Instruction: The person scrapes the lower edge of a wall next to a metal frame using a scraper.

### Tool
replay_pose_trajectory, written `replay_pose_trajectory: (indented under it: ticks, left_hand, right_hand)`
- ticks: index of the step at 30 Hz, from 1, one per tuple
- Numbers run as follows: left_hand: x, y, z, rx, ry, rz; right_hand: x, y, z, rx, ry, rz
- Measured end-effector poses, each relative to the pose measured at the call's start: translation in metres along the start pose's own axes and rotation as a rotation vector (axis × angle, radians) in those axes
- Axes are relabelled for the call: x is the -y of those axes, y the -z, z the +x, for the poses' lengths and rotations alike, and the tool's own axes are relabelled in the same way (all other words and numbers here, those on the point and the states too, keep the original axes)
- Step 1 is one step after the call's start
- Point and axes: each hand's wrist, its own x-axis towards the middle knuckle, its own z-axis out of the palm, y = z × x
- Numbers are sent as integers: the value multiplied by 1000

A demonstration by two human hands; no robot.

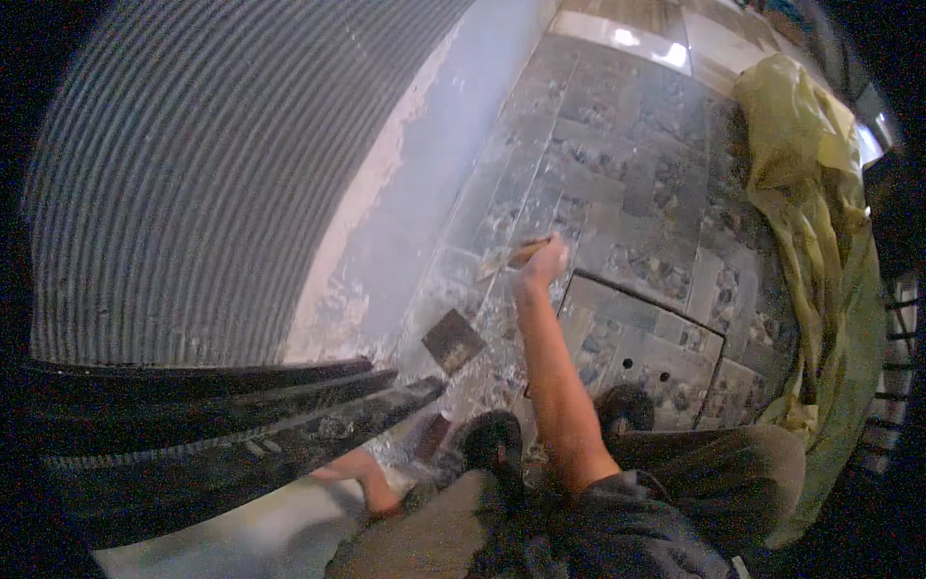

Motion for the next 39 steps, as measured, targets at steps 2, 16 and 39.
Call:
replay_pose_trajectory:
  ticks: [2, 16, 39]
  left_hand:
    - [4, 3, -36, 22, 285, 215]
    - [-23, 2, -73, 990, 513, 874]
    - [-50, -25, -56, 1010, 805, 292]
  right_hand:
    - [0, 13, 18, 73, 36, -226]
    - [-11, 52, -66, 652, 753, -1433]
    - [-46, 94, -95, 1020, 399, -1912]
